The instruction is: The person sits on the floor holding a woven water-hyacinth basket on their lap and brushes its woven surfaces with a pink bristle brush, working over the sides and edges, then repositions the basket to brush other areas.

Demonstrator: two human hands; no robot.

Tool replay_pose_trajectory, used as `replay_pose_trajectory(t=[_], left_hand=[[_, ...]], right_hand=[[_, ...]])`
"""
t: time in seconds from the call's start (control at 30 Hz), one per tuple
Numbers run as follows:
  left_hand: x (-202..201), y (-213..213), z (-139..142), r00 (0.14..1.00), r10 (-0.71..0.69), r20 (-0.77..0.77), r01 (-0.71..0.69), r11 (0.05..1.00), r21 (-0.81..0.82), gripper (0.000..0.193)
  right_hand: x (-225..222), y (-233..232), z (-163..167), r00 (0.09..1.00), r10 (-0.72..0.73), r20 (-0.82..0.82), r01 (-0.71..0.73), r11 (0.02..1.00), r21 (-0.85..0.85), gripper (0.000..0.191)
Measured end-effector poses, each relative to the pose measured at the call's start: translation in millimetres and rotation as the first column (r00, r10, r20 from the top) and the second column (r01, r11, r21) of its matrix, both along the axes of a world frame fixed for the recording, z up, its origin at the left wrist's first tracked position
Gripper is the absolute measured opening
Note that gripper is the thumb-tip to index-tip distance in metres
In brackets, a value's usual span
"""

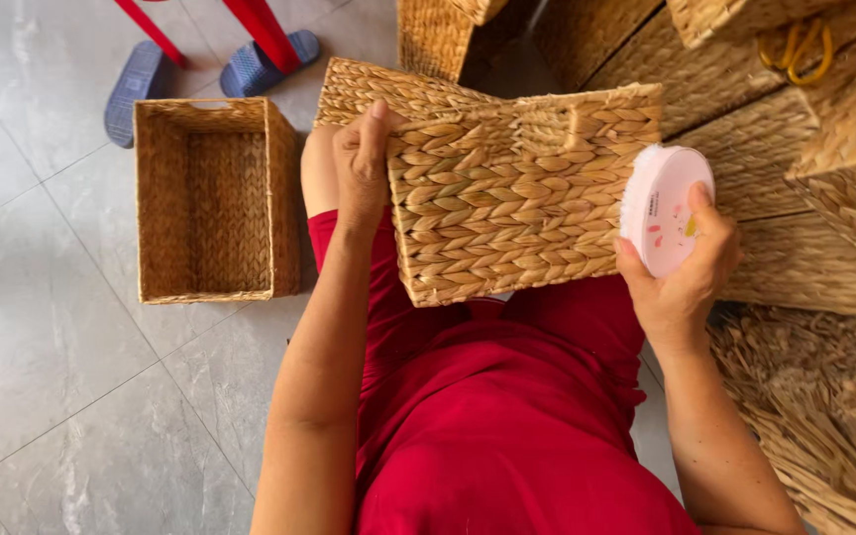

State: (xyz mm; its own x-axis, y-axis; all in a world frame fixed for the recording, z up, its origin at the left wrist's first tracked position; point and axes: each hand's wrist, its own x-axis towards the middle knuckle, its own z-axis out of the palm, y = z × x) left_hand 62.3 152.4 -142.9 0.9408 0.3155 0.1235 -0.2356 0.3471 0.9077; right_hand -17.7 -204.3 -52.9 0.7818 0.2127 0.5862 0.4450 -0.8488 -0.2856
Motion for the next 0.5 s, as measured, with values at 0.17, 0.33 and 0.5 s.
replay_pose_trajectory(t=[0.17, 0.33, 0.5], left_hand=[[-1.6, 3.2, 1.1, 1.0, 0.022, 0.001, -0.022, 0.999, -0.023, 0.045], [-6.7, 13.2, 10.5, 0.994, 0.099, -0.038, -0.093, 0.986, 0.136, 0.049], [-13.8, 17.1, 14.4, 0.986, 0.148, -0.076, -0.125, 0.961, 0.247, 0.052]], right_hand=[[-14.6, 61.9, 1.5, 0.981, 0.187, -0.061, -0.179, 0.977, 0.118, 0.088], [-28.7, 138.1, 2.2, 0.877, 0.473, -0.08, -0.469, 0.881, 0.062, 0.097], [0.0, 134.5, 2.4, 0.904, 0.427, 0.02, -0.426, 0.903, -0.054, 0.09]])
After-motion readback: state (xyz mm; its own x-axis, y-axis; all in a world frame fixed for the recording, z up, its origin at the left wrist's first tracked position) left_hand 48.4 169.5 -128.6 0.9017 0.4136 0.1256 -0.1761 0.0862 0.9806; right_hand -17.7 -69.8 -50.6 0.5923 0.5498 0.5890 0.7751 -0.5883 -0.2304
